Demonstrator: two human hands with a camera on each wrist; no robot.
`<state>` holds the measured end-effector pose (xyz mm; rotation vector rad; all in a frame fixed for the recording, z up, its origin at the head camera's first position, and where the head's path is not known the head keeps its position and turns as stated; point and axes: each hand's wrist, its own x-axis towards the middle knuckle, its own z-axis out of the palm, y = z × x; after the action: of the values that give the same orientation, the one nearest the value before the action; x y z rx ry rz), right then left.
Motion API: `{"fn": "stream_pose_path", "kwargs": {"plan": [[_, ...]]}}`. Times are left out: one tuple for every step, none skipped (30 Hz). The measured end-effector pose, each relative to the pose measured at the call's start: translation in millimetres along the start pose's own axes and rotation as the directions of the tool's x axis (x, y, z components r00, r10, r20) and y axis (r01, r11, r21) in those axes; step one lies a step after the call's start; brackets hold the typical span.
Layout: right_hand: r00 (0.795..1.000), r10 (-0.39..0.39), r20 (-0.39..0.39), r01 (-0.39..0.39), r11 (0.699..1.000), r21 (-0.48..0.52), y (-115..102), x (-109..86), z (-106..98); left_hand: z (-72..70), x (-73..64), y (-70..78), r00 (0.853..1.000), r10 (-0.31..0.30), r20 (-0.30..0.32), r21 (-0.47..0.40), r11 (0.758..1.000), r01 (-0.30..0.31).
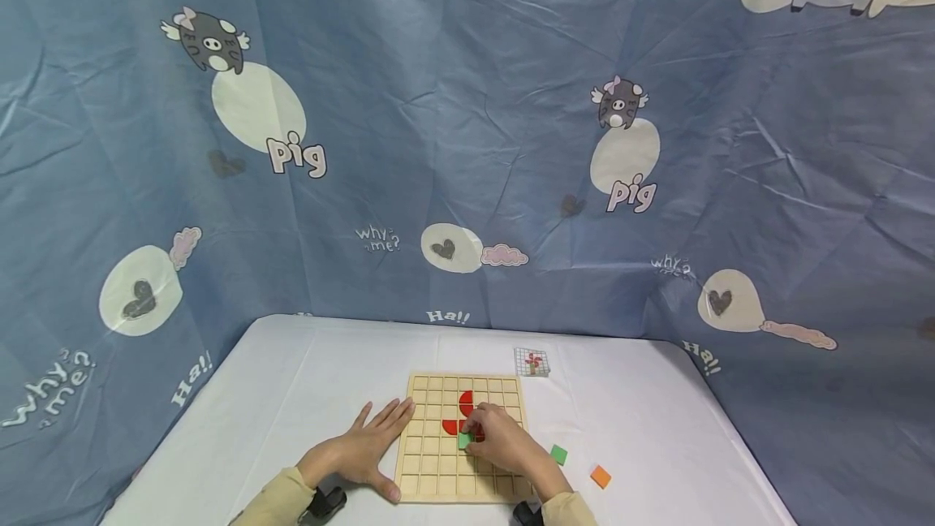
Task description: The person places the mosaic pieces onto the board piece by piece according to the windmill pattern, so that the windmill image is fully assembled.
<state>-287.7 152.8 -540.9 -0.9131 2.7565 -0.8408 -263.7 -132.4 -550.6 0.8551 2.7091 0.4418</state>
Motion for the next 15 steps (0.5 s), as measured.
{"fn": "stream_pose_path", "kwargs": {"plan": [[1.0, 0.001, 0.002, -0.001, 1.0, 0.005, 0.1, 0.1, -0.1, -0.4, -0.2, 0.0, 1.0, 0.0, 0.0, 0.0, 1.0, 0.0], [1.0, 0.001, 0.003, -0.001, 1.0, 0.008, 0.2, 0.2, -0.2, -0.8, -0.4, 0.1, 1.0, 0.0, 0.0, -0.003, 1.0, 0.0], [1.0, 0.002, 0.005, -0.002, 1.0, 0.01, 0.3, 0.4, -0.4, -1.1, -0.6, 0.1, 1.0, 0.0, 0.0, -0.003, 1.0, 0.0], [1.0, 0.005, 0.008, -0.005, 1.0, 0.013, 0.5, 0.2, -0.8, -1.4, -0.6, 0.4, 1.0, 0.0, 0.001, -0.003, 1.0, 0.0], [1.0, 0.007, 0.009, -0.008, 1.0, 0.017, 0.5, 0.1, -1.0, -1.5, -0.6, 0.5, 1.0, 0.0, 0.002, -0.004, 1.0, 0.0], [1.0, 0.011, 0.01, -0.011, 1.0, 0.021, 0.7, -0.1, -1.1, -1.5, -0.6, 0.7, 1.0, -0.001, 0.003, -0.004, 1.0, 0.001], [1.0, 0.014, 0.009, -0.014, 1.0, 0.024, 0.9, -0.2, -1.2, -1.6, -0.6, 0.8, 1.0, -0.002, 0.004, -0.004, 1.0, 0.002], [1.0, 0.014, 0.009, -0.014, 1.0, 0.027, 1.1, -0.4, -1.2, -1.6, -0.5, 1.0, 1.0, -0.003, 0.005, -0.003, 1.0, 0.003], [1.0, 0.015, 0.008, -0.016, 0.999, 0.029, 1.5, -0.5, -1.1, -1.6, -0.4, 1.1, 1.0, -0.003, 0.005, 0.0, 1.0, 0.003], [1.0, 0.016, 0.006, -0.016, 0.999, 0.032, 1.8, -0.6, -1.1, -1.5, -0.3, 1.2, 1.0, -0.003, 0.005, 0.0, 1.0, 0.003], [1.0, 0.015, 0.006, -0.015, 0.999, 0.034, 2.1, -0.8, -1.0, -1.5, -0.3, 1.2, 1.0, -0.003, 0.005, 0.001, 1.0, 0.003], [1.0, 0.012, 0.005, -0.013, 0.999, 0.034, 2.6, -1.0, -0.9, -1.5, -0.2, 1.3, 1.0, -0.003, 0.005, 0.001, 1.0, 0.003], [1.0, 0.01, 0.005, -0.01, 0.999, 0.035, 3.1, -1.1, -0.8, -1.5, -0.3, 1.4, 1.0, -0.003, 0.004, 0.001, 1.0, 0.003], [1.0, 0.006, 0.005, -0.006, 0.999, 0.034, 3.6, -1.3, -0.6, -1.5, -0.3, 1.5, 1.0, -0.003, 0.005, 0.001, 1.0, 0.003], [1.0, 0.003, 0.005, -0.003, 0.999, 0.033, 4.1, -1.4, -0.4, -1.5, -0.3, 1.6, 1.0, -0.003, 0.005, 0.0, 1.0, 0.003]]}}
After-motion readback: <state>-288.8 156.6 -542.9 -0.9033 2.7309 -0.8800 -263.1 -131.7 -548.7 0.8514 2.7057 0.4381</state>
